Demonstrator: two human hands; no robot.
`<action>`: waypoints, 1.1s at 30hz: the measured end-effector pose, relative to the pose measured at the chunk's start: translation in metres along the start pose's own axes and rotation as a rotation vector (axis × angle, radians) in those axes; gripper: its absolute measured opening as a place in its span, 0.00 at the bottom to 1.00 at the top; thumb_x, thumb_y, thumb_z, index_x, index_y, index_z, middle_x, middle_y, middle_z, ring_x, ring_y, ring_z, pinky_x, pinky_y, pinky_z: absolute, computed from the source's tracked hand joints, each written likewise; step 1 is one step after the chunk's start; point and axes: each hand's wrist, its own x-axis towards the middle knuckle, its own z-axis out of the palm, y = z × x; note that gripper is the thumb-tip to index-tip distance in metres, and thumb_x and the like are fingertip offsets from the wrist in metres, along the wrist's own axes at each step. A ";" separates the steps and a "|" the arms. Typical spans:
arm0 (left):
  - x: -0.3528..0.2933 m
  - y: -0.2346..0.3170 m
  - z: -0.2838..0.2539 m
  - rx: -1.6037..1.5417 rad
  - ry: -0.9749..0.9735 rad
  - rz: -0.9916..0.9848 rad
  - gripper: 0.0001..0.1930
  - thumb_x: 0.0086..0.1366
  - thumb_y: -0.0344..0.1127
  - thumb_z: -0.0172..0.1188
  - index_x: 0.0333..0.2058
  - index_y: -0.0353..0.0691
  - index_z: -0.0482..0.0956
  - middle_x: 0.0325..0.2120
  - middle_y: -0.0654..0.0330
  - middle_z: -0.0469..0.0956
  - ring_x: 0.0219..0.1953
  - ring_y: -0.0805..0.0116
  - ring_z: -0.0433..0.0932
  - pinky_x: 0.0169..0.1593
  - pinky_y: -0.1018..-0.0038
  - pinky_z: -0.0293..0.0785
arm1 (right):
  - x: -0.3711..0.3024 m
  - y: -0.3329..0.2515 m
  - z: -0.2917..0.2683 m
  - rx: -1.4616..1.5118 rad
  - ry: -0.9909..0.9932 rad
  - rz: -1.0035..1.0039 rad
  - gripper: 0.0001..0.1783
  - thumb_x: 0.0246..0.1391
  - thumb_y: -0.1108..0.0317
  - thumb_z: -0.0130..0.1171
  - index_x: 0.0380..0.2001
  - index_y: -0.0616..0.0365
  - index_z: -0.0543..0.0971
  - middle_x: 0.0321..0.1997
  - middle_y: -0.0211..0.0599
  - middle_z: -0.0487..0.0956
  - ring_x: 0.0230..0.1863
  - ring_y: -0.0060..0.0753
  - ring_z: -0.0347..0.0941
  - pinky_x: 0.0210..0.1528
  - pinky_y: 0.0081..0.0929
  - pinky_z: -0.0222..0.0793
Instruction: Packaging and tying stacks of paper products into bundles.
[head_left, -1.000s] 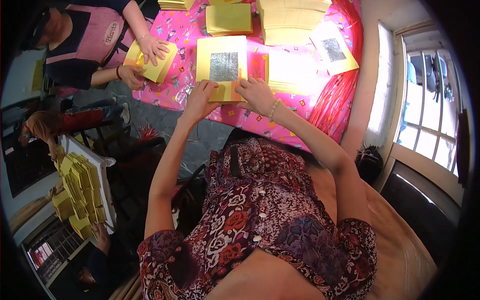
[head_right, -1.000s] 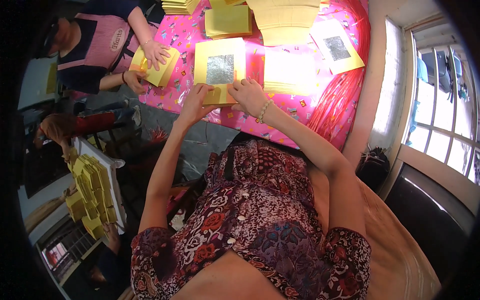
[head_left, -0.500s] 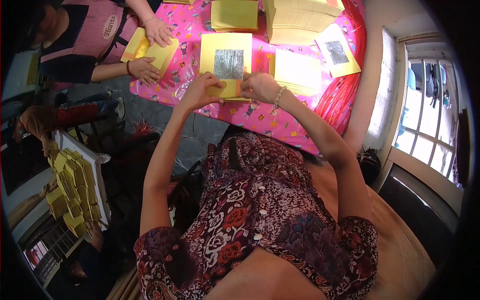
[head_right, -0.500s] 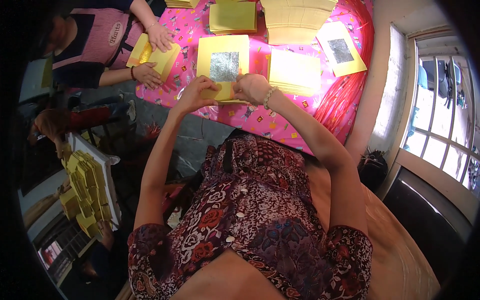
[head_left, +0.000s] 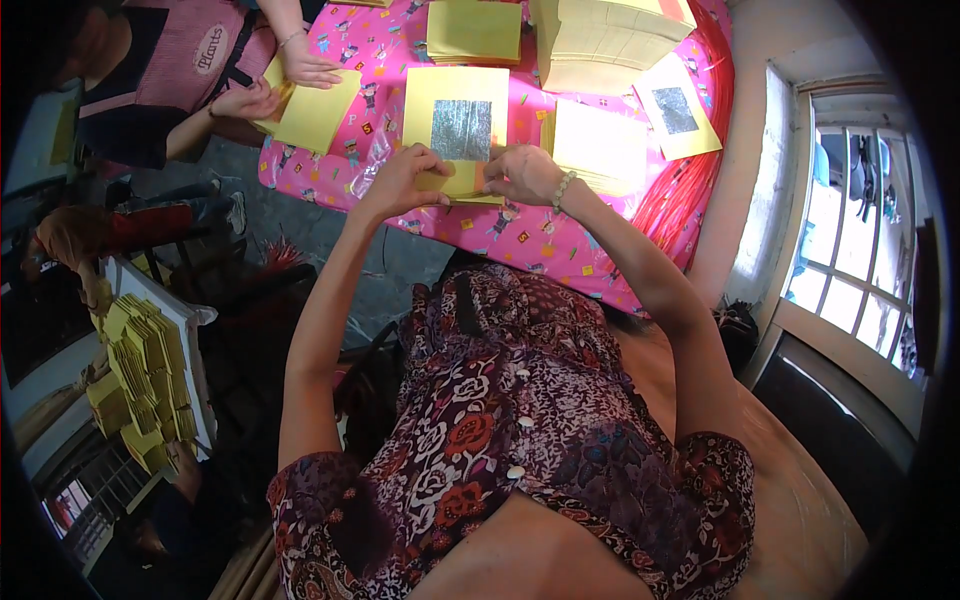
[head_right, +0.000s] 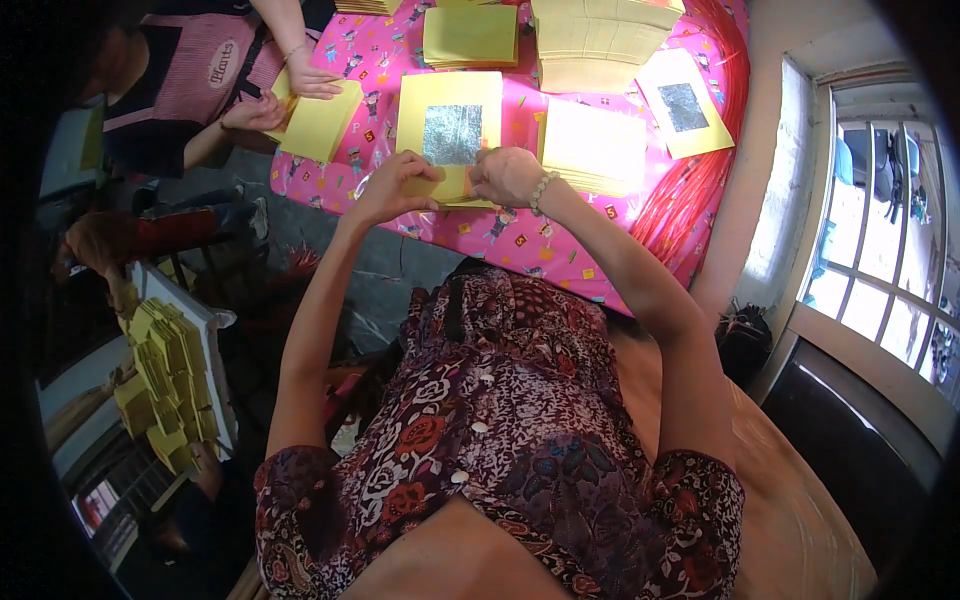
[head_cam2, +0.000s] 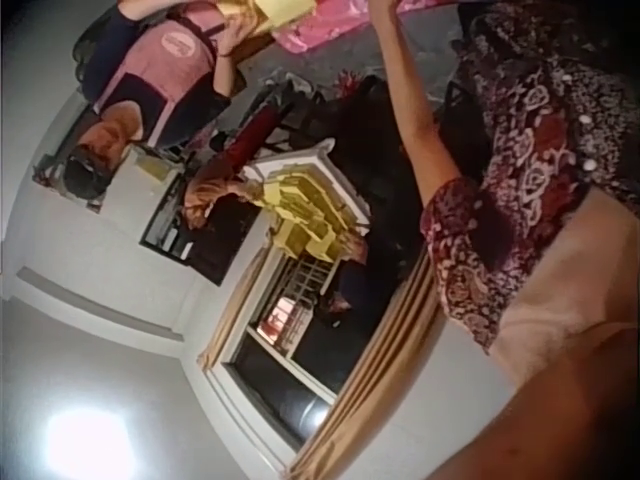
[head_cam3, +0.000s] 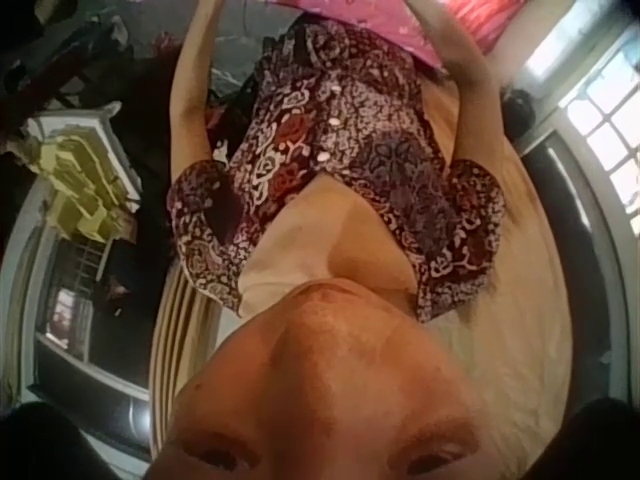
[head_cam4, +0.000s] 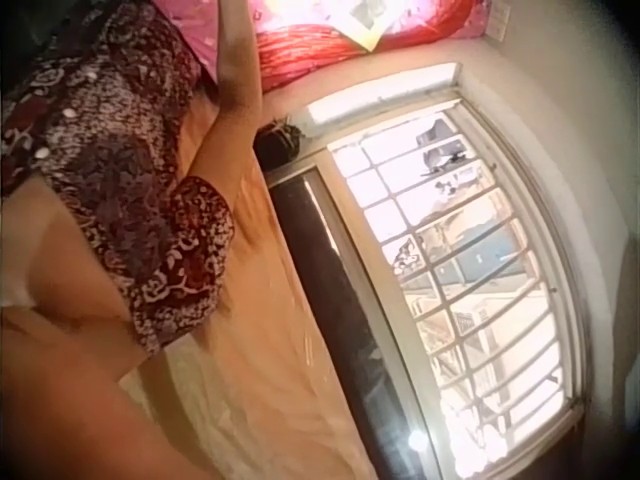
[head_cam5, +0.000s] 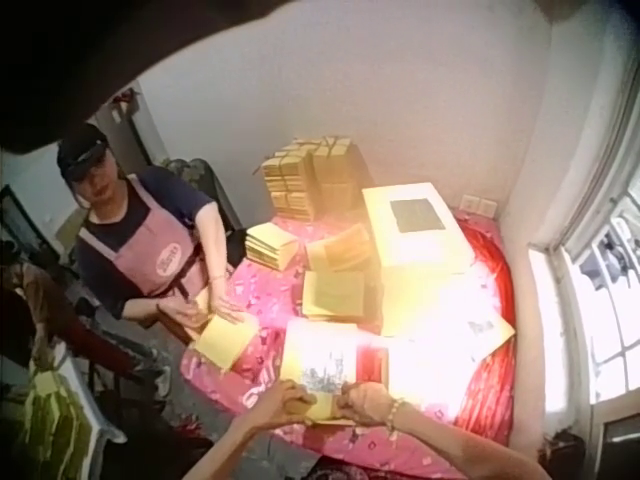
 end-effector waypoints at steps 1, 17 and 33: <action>0.000 0.000 0.000 -0.001 0.000 -0.001 0.23 0.42 0.41 0.75 0.38 0.44 0.79 0.37 0.61 0.74 0.45 0.59 0.73 0.49 0.66 0.69 | 0.000 0.000 0.000 0.010 0.003 -0.004 0.11 0.51 0.55 0.60 0.29 0.49 0.82 0.33 0.35 0.76 0.38 0.41 0.76 0.41 0.39 0.72; -0.013 0.015 -0.018 0.135 0.005 0.043 0.23 0.45 0.38 0.71 0.41 0.44 0.77 0.44 0.58 0.72 0.50 0.54 0.70 0.55 0.63 0.66 | -0.016 -0.017 -0.002 0.059 0.219 -0.038 0.11 0.58 0.62 0.52 0.32 0.59 0.69 0.30 0.42 0.76 0.33 0.48 0.75 0.34 0.44 0.71; 0.009 -0.016 -0.062 -0.089 0.392 -0.111 0.11 0.58 0.39 0.61 0.33 0.36 0.79 0.24 0.53 0.77 0.27 0.61 0.76 0.31 0.70 0.71 | -0.017 -0.046 -0.031 0.332 0.690 0.070 0.18 0.53 0.61 0.61 0.36 0.63 0.67 0.34 0.47 0.69 0.37 0.48 0.70 0.39 0.38 0.69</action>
